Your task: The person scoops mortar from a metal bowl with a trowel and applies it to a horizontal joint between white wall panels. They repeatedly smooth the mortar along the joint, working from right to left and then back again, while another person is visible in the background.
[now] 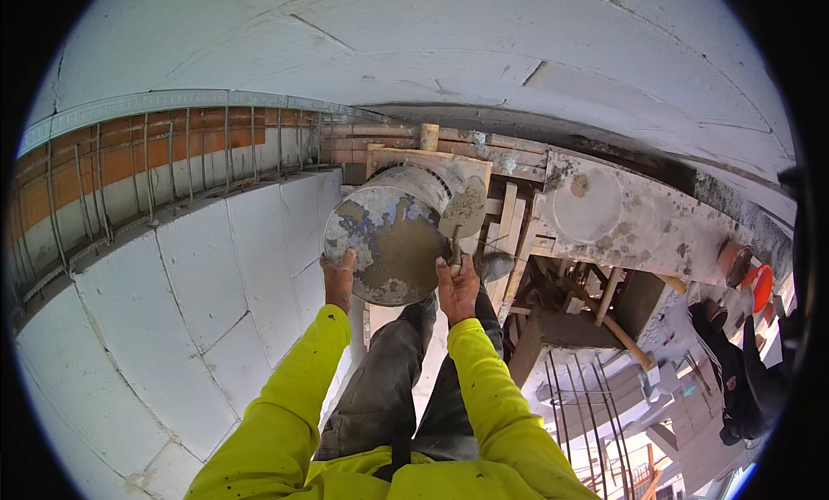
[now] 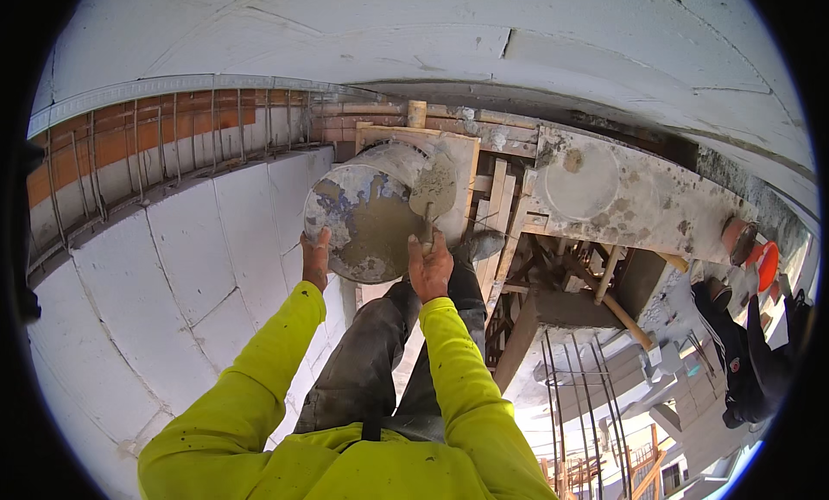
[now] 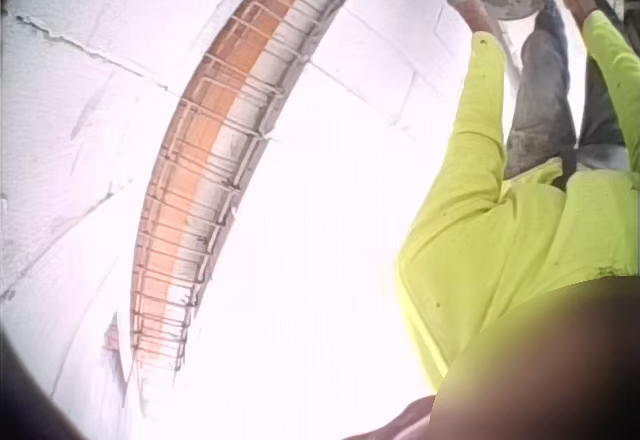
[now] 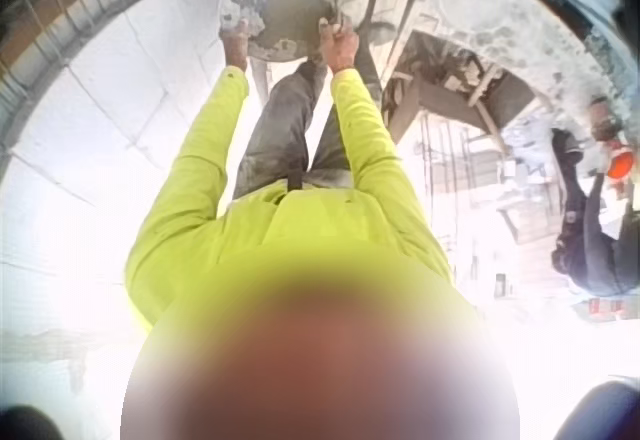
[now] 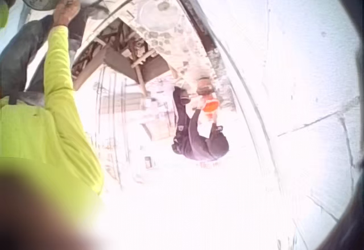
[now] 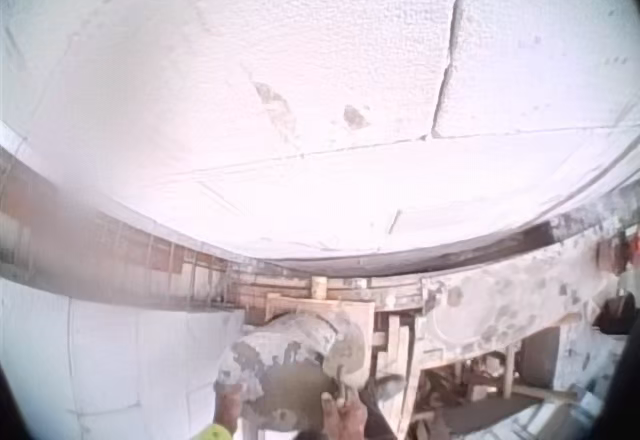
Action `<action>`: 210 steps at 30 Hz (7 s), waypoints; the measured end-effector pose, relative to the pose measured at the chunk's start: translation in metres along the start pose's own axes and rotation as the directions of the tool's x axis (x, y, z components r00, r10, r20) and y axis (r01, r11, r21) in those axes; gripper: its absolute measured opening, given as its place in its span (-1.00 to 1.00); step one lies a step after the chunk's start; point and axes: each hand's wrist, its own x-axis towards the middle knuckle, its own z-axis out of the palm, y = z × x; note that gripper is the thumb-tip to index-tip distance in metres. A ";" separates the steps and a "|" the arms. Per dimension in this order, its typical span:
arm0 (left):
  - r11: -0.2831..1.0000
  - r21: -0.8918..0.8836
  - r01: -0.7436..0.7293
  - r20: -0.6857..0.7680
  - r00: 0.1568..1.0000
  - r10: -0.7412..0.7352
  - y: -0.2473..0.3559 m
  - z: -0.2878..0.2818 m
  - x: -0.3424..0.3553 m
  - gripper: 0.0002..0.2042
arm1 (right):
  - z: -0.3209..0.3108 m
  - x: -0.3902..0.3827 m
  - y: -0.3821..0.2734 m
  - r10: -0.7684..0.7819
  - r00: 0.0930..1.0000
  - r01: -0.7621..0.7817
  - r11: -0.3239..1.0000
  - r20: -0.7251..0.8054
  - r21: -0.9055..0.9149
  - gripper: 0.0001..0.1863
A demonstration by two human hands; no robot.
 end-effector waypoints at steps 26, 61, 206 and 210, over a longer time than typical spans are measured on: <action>0.372 -0.039 -0.927 -0.299 0.366 0.881 0.204 -0.312 -0.113 -0.32 | -0.161 -0.176 -0.183 -0.093 0.972 0.071 0.992 -0.216 -0.108 -0.58; -0.289 0.603 -0.743 -0.371 -0.582 0.723 0.772 -0.560 -0.285 -0.51 | -0.112 -0.303 -0.941 -0.911 -0.057 0.914 0.118 -0.410 -0.389 -0.60; 0.534 0.194 -0.823 0.964 0.261 0.051 0.399 -0.137 -0.357 0.06 | -0.013 -0.340 -0.358 -0.122 0.890 -0.196 0.767 -0.439 -0.611 -0.41; 0.651 0.157 -0.743 0.952 0.290 0.101 0.400 -0.158 -0.325 0.08 | 0.001 -0.326 -0.365 -0.083 0.928 -0.160 0.792 -0.363 -0.590 -0.43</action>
